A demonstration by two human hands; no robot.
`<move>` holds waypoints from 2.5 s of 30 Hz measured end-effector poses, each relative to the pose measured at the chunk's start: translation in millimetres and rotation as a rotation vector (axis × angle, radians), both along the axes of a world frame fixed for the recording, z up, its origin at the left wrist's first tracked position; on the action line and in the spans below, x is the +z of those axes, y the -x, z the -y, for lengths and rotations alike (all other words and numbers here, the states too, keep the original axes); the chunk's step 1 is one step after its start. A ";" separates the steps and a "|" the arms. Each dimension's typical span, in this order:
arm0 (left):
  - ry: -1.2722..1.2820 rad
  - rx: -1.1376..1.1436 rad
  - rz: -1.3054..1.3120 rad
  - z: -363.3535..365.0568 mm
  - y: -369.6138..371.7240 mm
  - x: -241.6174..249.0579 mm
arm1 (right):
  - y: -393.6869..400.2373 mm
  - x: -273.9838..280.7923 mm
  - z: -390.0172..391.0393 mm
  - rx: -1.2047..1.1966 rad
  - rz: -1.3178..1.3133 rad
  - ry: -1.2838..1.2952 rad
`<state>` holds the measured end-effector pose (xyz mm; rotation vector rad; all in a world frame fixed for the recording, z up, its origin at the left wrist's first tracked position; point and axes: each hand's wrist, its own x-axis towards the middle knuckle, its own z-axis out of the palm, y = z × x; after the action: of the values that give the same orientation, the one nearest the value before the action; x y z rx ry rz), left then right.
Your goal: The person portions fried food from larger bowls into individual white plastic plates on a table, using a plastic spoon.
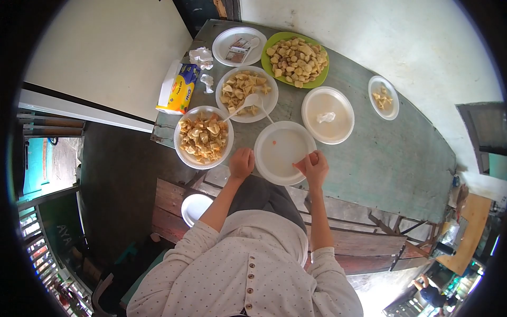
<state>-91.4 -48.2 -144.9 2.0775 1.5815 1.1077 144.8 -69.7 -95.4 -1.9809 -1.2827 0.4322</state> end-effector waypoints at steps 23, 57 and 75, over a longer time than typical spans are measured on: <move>0.035 -0.009 0.012 0.6 2.1 -3.7 | -15.0 -5.4 15.3 -0.167 -0.255 -0.067; 0.250 0.368 0.559 18.3 -0.9 28.0 | 113.9 -2.7 -103.9 0.704 -0.309 -0.029; 0.321 0.163 0.116 19.2 4.9 24.9 | 99.1 19.3 -104.3 0.399 0.328 -0.055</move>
<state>-96.3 -67.4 -120.0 1.6746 1.7633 0.9324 45.6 34.7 -76.1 -1.7972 -1.8895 0.2583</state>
